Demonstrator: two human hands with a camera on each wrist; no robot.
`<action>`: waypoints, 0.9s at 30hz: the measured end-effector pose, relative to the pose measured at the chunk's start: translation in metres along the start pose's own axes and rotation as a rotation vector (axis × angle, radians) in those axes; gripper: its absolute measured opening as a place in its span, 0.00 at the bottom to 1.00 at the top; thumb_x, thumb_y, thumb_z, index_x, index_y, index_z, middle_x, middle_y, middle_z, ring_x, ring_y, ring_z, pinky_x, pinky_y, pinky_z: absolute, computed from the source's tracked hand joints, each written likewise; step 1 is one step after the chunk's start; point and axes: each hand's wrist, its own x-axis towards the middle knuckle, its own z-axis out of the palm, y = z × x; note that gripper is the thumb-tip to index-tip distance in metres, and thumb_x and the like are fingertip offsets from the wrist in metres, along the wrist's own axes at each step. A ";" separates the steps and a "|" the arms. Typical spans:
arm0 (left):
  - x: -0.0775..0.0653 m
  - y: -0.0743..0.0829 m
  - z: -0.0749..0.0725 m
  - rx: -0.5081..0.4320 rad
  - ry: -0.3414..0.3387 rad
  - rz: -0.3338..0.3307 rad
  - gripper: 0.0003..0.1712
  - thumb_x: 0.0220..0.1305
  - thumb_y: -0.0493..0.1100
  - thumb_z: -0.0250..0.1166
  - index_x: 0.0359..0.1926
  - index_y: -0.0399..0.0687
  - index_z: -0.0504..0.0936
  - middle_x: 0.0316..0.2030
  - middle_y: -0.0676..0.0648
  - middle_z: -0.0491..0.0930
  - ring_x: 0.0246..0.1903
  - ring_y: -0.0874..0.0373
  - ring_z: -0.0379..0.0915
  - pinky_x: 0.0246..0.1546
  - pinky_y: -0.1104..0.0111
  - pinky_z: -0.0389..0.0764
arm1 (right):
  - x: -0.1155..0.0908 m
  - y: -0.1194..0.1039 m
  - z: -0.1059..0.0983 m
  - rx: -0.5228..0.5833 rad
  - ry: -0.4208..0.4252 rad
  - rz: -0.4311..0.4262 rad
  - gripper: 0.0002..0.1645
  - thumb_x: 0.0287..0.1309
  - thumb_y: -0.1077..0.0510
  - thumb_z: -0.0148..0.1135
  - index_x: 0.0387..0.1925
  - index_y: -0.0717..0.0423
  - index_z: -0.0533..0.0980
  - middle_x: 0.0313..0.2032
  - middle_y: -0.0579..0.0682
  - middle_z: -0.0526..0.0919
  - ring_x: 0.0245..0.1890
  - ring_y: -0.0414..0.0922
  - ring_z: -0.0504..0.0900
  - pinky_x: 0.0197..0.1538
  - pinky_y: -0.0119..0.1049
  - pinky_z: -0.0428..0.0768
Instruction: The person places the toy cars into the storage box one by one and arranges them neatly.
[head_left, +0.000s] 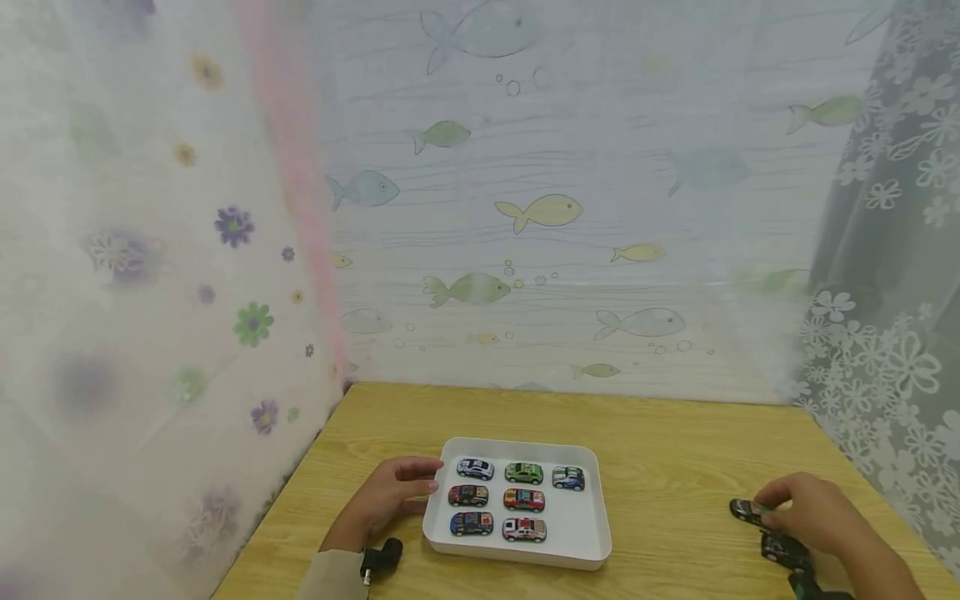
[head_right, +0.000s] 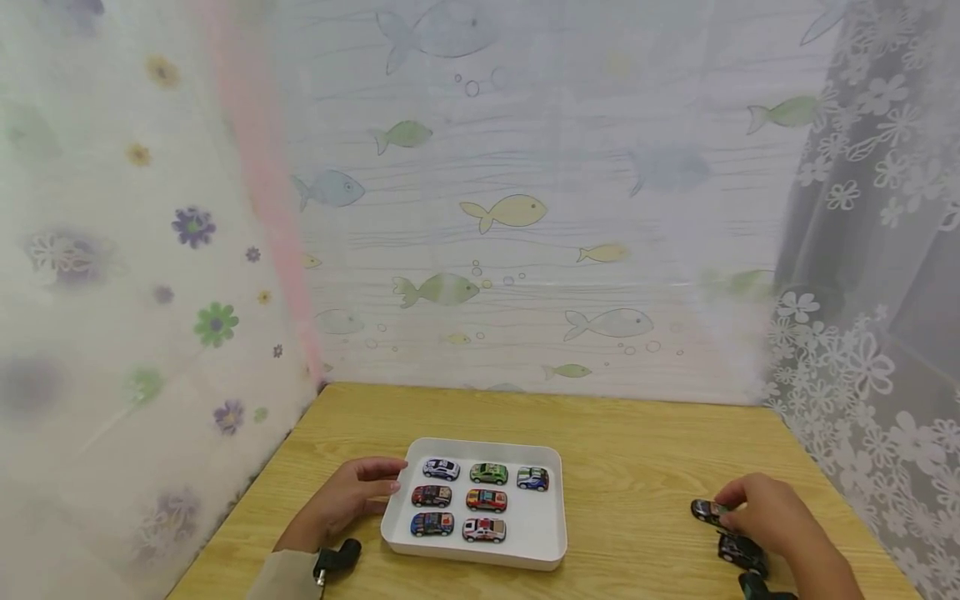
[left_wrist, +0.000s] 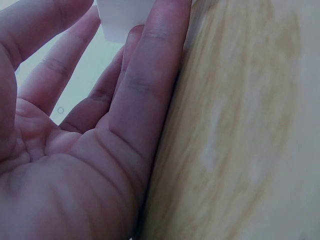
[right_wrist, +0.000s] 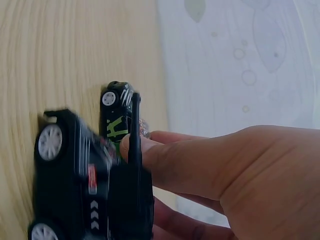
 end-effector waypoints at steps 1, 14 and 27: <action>0.000 0.000 0.000 -0.001 -0.002 0.000 0.28 0.67 0.40 0.72 0.66 0.39 0.79 0.63 0.39 0.79 0.55 0.50 0.82 0.51 0.53 0.89 | 0.001 -0.002 0.001 0.000 0.004 0.002 0.20 0.53 0.51 0.79 0.45 0.57 0.87 0.42 0.51 0.89 0.45 0.57 0.85 0.45 0.57 0.84; 0.000 0.000 0.000 0.003 -0.005 0.007 0.28 0.66 0.41 0.72 0.66 0.40 0.79 0.63 0.39 0.79 0.55 0.50 0.82 0.51 0.53 0.89 | 0.012 -0.026 0.010 -0.009 0.023 -0.044 0.20 0.53 0.54 0.79 0.46 0.59 0.86 0.41 0.49 0.88 0.43 0.55 0.85 0.44 0.54 0.85; -0.001 0.000 0.000 -0.008 -0.011 0.004 0.28 0.67 0.40 0.72 0.66 0.39 0.79 0.63 0.39 0.79 0.55 0.50 0.82 0.51 0.53 0.88 | 0.019 -0.050 0.018 -0.057 0.062 -0.081 0.17 0.55 0.50 0.78 0.44 0.53 0.87 0.42 0.48 0.89 0.46 0.56 0.85 0.47 0.58 0.84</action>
